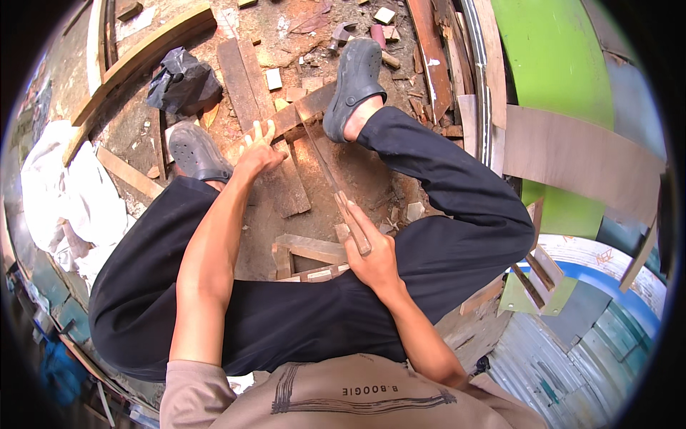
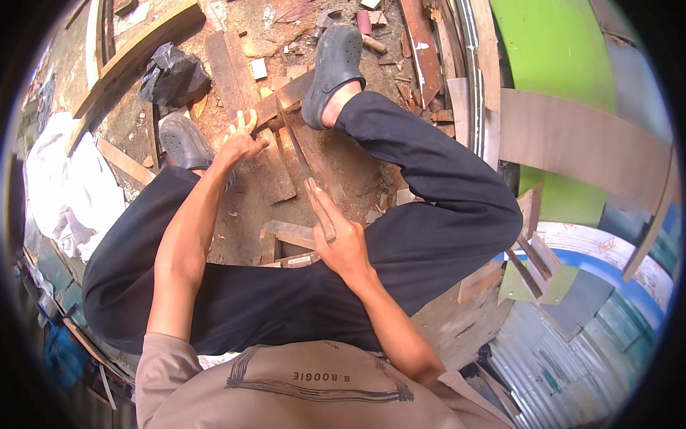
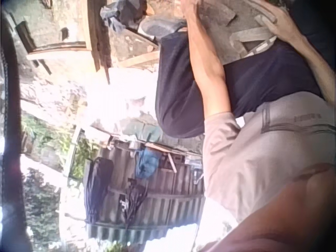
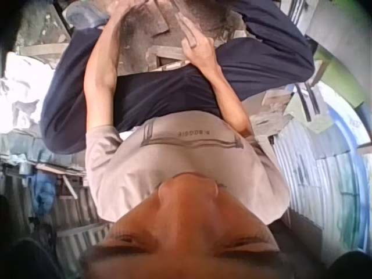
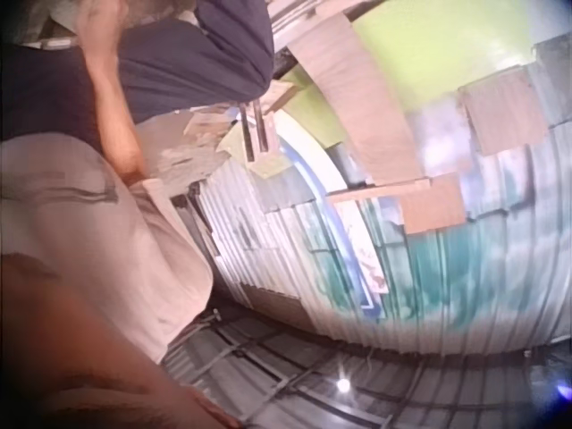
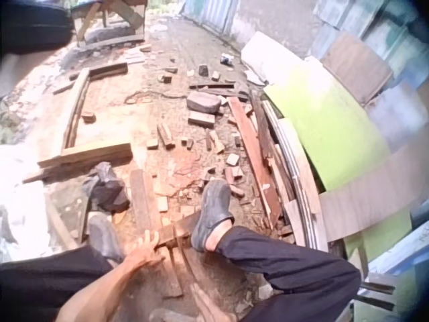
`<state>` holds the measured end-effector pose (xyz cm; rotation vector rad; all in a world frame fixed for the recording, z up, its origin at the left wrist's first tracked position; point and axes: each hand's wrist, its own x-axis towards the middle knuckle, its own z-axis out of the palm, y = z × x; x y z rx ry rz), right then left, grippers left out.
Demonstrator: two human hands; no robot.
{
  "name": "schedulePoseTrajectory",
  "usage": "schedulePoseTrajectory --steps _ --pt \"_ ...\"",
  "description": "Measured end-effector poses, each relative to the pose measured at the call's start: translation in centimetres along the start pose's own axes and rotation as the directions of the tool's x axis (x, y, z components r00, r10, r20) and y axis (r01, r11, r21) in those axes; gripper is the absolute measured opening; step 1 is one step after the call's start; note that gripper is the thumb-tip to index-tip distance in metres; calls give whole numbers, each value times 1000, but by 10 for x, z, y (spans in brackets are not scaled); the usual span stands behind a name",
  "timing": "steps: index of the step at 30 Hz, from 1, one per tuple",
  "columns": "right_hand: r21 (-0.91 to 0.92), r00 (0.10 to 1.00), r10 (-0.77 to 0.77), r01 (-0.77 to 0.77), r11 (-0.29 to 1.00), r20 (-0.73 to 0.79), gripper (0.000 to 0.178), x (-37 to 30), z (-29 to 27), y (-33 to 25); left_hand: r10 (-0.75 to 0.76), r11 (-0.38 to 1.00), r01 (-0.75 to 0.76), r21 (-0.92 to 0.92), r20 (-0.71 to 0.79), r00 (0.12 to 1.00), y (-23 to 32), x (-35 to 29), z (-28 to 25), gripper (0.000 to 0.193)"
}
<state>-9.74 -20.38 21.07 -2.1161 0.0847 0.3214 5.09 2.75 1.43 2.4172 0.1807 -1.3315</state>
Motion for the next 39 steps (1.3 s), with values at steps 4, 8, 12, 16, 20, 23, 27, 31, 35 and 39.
schedulePoseTrajectory --steps 4,8,12,16,20,23,27,31,35,39 --pt "-4 998 50 -50 999 -24 56 60 31 24 32 999 -32 -14 -14 999 2 2 1 101" --pt "3 999 38 -38 999 3 61 81 46 40 46 998 -47 -39 -13 999 -1 5 2 103" --pt "-20 997 49 -48 999 56 62 -1 2 16 -2 1000 1 -30 -33 999 -5 -3 4 99" --pt "-73 994 -100 96 993 -53 59 66 44 47 10 1000 -11 -20 -55 998 2 4 11 98" --pt "-18 995 102 -101 995 23 59 76 41 22 4 997 -5 -72 -13 1000 2 2 11 99" --pt "-78 993 82 -75 994 88 62 17 2 -16 -17 995 15 -95 -15 1000 -5 2 6 100" --pt "-55 1000 -13 13 998 -2 60 23 8 -4 3 996 -6 -90 -37 999 -1 2 0 102" --pt "9 992 124 -124 992 9 61 97 47 37 24 997 -25 -76 -9 1000 6 8 5 103" --pt "-32 998 4 -2 999 69 63 16 3 -14 -5 996 1 -88 -41 999 -5 6 5 101" --pt "-17 997 66 -65 998 44 59 19 10 -23 32 997 -38 -62 -91 995 -5 7 6 102"
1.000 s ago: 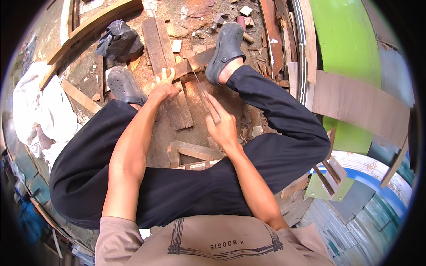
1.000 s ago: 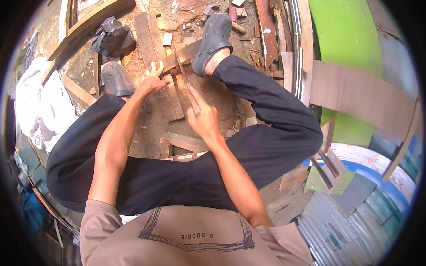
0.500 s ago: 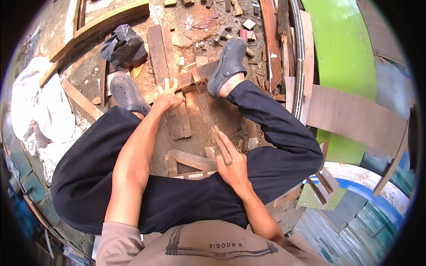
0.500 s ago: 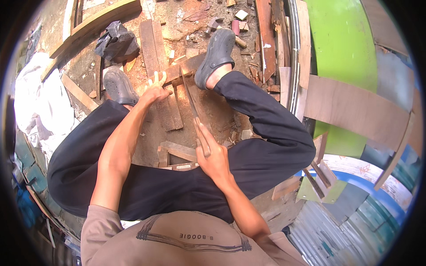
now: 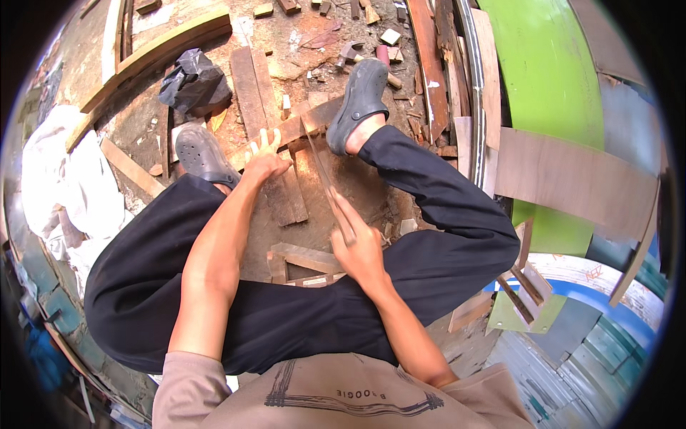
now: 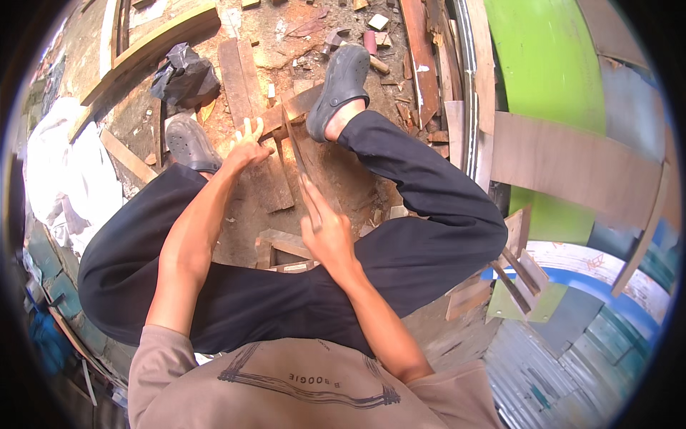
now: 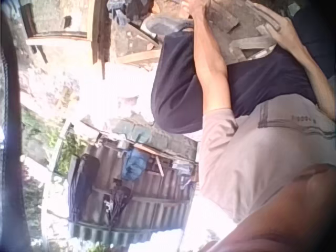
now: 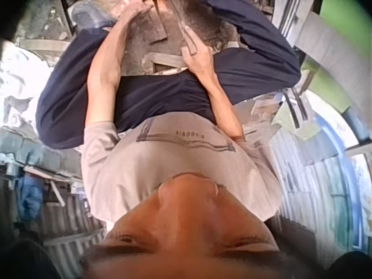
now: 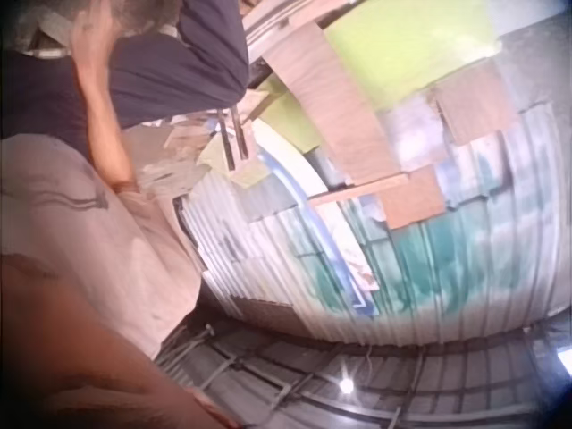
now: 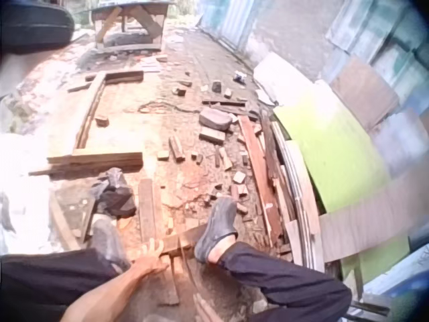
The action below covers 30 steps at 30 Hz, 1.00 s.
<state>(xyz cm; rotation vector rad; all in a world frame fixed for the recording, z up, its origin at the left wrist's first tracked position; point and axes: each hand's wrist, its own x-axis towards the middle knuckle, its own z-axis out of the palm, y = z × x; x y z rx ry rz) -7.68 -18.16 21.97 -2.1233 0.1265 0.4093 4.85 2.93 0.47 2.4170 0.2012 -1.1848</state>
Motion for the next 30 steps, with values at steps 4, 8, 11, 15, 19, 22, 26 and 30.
schedulePoseTrajectory --steps 4,8,11,15,19,22,26,30 --pt "-66 983 174 -170 983 64 64 71 13 27 4 999 -7 43 71 997 17 9 5 102" --pt "6 996 -76 76 997 56 66 -21 -23 -3 41 995 -44 90 31 999 -37 50 30 100" --pt "4 997 -72 72 997 -33 63 -13 -12 21 8 1000 -9 8 118 993 -29 37 21 99" --pt "21 998 67 -67 998 -13 60 73 24 48 -33 999 30 16 354 935 -1 30 3 101" --pt "16 992 -100 101 995 -73 62 -16 -13 26 -15 999 16 37 -23 1000 0 4 11 101" --pt "16 985 -147 150 989 -94 62 -6 -11 24 -14 998 14 60 -1 1000 1 2 6 105" --pt "-92 989 131 -125 988 65 60 78 18 27 -2 997 11 -78 122 993 1 16 2 105" --pt "10 967 -230 232 973 -109 63 18 2 14 1 1000 -1 -17 -24 1000 -24 23 25 106"
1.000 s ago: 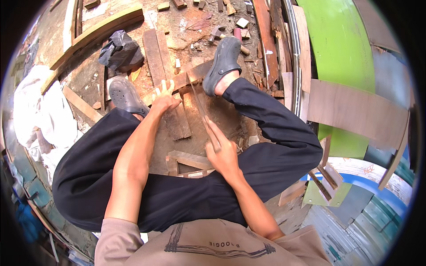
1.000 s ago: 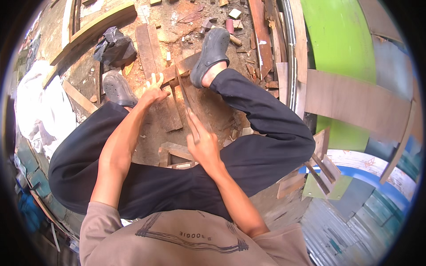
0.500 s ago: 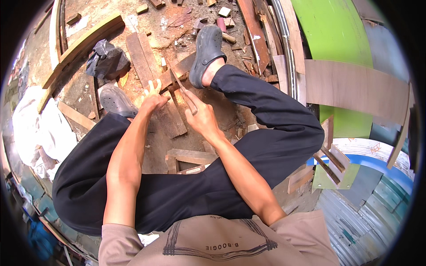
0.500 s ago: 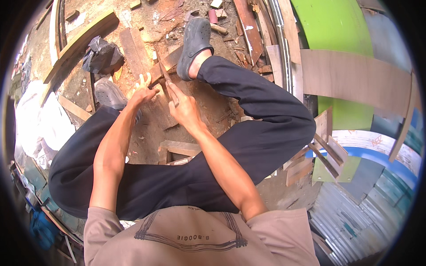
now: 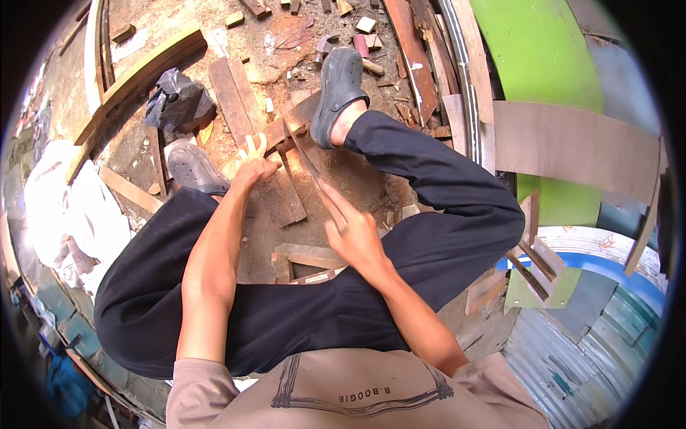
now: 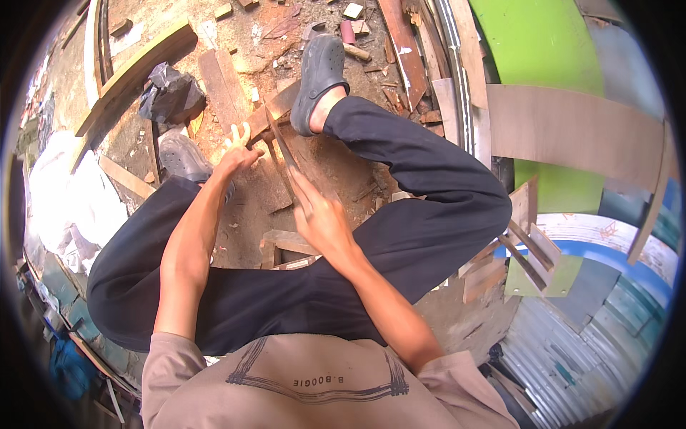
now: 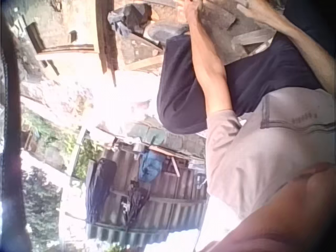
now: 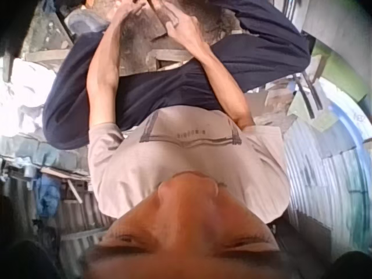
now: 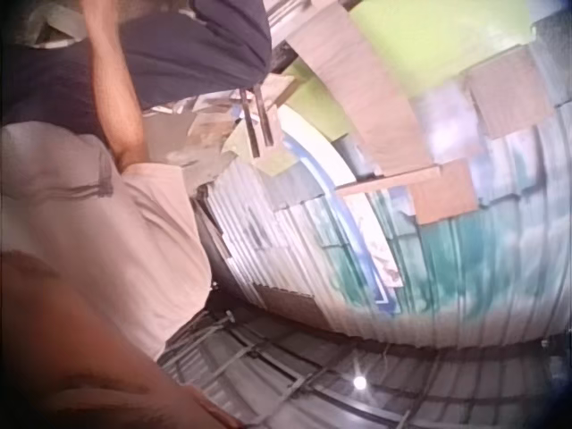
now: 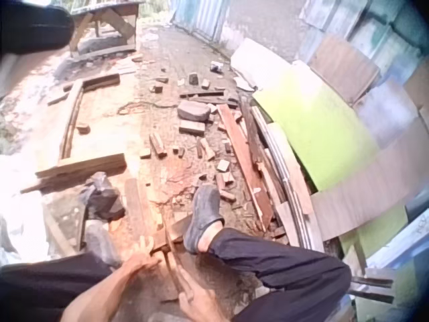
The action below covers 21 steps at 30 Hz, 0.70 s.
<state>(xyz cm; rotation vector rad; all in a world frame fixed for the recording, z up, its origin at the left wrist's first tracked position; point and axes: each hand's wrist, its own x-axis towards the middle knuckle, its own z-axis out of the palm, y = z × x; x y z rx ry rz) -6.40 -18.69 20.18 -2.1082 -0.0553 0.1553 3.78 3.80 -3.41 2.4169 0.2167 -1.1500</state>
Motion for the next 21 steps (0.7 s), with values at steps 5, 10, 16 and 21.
schedulePoseTrajectory --steps 5,10,16,21 --pt "-89 968 232 -224 971 92 67 8 10 5 -42 999 43 -11 57 997 23 -15 -13 105" --pt "-131 939 328 -314 940 102 61 59 37 32 -16 1000 17 -11 85 996 37 -31 -18 102" --pt "-33 954 256 -254 967 156 64 -19 -9 -24 0 1000 1 -8 47 999 21 -24 -19 102" --pt "-47 962 232 -227 973 142 60 -20 -9 -34 30 997 -20 81 -124 992 31 -36 -9 100"
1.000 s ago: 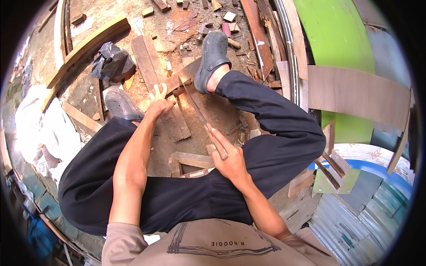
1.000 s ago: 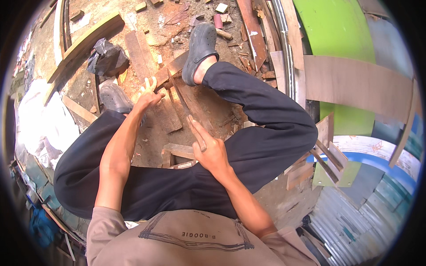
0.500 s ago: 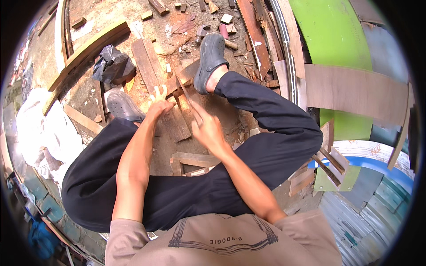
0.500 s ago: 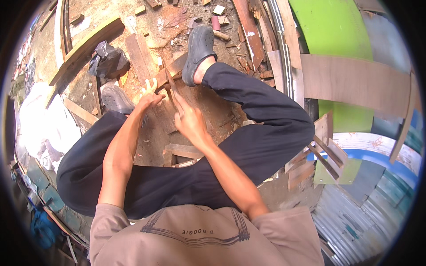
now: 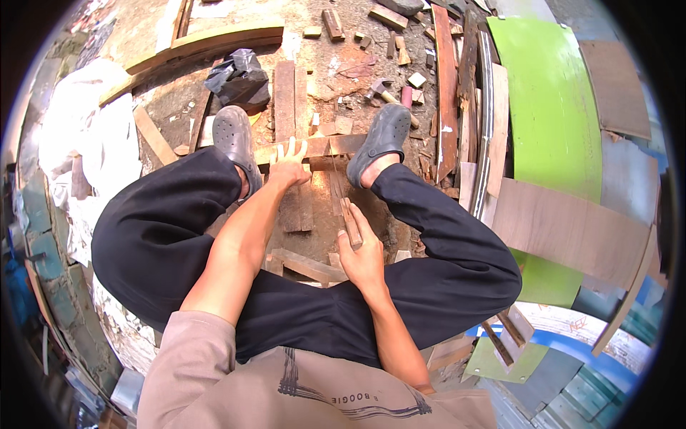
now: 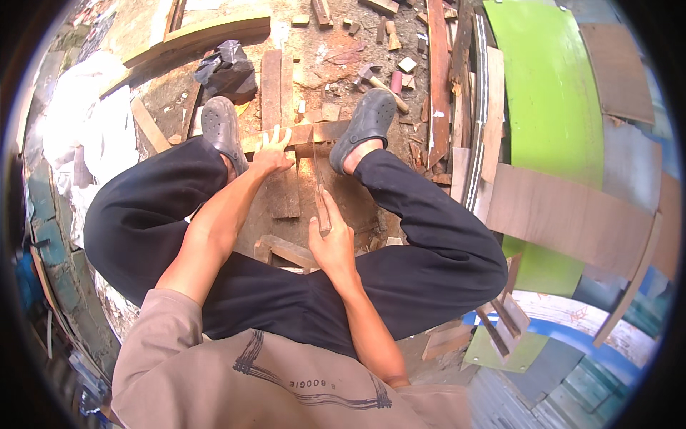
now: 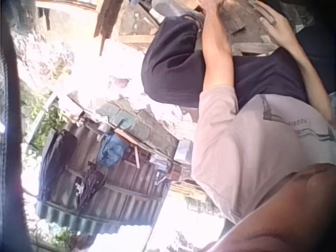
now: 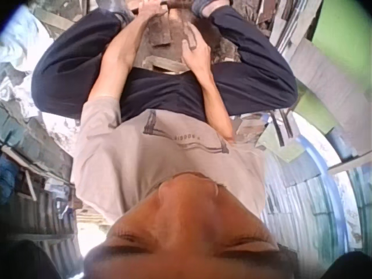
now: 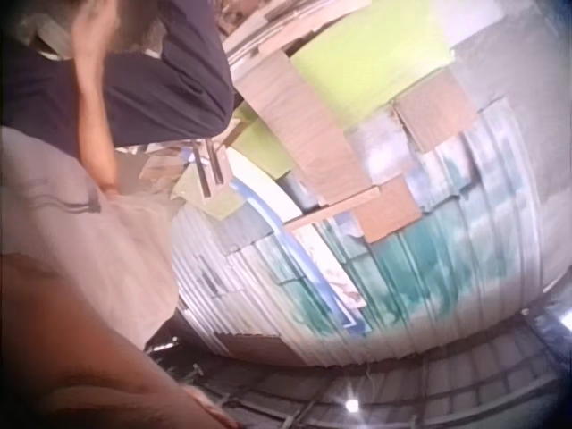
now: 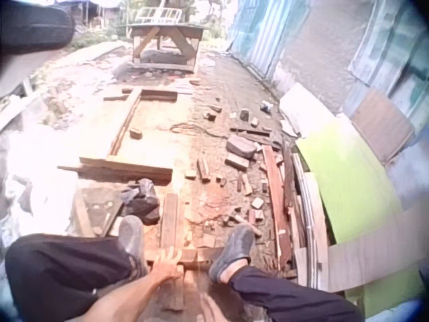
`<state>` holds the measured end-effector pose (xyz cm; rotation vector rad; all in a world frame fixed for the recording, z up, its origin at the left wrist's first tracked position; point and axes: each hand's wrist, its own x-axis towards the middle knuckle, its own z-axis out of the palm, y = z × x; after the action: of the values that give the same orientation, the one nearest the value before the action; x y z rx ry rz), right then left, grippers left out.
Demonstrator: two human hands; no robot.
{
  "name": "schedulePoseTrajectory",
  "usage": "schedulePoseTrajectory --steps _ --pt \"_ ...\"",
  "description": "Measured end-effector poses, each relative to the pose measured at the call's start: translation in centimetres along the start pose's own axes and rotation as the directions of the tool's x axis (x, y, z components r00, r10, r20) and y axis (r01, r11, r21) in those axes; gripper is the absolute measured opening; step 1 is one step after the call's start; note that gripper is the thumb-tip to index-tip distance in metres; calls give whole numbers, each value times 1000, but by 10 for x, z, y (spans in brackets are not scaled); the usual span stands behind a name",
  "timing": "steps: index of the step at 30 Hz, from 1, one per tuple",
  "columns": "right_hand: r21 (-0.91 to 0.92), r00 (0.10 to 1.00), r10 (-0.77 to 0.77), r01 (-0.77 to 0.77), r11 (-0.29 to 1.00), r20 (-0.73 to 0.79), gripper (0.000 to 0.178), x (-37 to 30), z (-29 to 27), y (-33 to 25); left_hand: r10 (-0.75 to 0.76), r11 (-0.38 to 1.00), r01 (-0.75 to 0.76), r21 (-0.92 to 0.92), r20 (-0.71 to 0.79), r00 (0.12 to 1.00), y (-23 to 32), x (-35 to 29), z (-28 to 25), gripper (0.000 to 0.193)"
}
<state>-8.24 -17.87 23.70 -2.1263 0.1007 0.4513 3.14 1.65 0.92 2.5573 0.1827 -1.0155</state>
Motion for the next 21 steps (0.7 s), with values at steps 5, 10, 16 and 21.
schedulePoseTrajectory --steps 5,10,16,21 --pt "-20 996 -81 81 997 -30 59 -1 20 -3 -58 997 60 -42 52 997 3 -8 -9 90" --pt "-132 989 -136 127 983 -60 60 12 26 -5 -49 999 50 -15 58 997 12 -11 -12 89" --pt "-145 993 122 -119 982 8 57 16 37 -54 -44 999 42 26 69 997 10 -6 -11 93" --pt "-155 999 42 -42 987 -5 54 -1 0 -33 -42 998 39 39 72 997 7 -3 -9 96"
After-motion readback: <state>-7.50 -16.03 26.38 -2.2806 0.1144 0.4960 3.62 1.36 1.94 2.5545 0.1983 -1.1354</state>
